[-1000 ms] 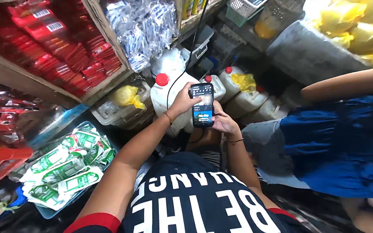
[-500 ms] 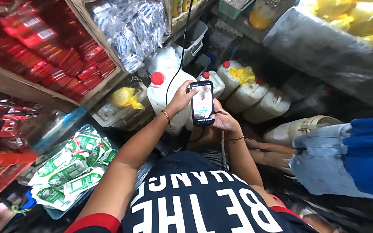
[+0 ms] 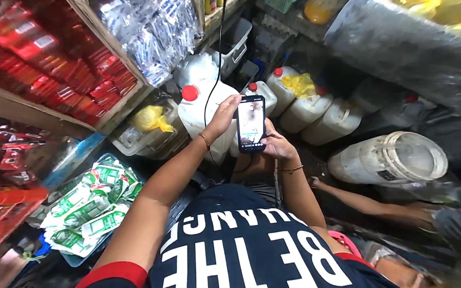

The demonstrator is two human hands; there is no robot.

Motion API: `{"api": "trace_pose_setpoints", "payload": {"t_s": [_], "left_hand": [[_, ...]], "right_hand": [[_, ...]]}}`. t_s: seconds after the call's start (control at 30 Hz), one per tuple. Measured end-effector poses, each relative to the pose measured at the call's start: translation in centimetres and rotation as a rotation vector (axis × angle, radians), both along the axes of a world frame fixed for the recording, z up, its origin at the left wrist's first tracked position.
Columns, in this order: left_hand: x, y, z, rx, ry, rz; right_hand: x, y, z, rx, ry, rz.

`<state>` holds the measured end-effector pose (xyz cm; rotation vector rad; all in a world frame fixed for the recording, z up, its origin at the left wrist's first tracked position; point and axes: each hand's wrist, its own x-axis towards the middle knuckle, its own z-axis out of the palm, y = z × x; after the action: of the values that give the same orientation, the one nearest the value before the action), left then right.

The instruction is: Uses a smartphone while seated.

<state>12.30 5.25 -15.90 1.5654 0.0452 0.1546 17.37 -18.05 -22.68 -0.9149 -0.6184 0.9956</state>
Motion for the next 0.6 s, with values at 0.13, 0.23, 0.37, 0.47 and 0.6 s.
{"api": "trace_pose_setpoints", "payload": {"t_s": [0.13, 0.23, 0.37, 0.47, 0.6], "left_hand": [[-0.11, -0.18, 0.02, -0.006, -0.010, -0.005], [0.02, -0.25, -0.12, -0.004, -0.021, -0.007], [0.10, -0.35, -0.13, -0.017, -0.018, -0.007], [0.16, -0.44, -0.12, -0.028, -0.012, -0.007], [0.19, -0.42, -0.21, -0.033, -0.014, -0.009]], "right_hand": [[-0.03, -0.06, 0.01, 0.050, 0.012, 0.017], [-0.09, -0.10, -0.01, 0.067, 0.036, 0.009], [0.01, -0.20, -0.04, 0.030, -0.023, 0.002], [0.02, -0.26, -0.02, 0.030, -0.014, -0.002], [0.02, -0.27, -0.09, 0.032, 0.005, -0.001]]}}
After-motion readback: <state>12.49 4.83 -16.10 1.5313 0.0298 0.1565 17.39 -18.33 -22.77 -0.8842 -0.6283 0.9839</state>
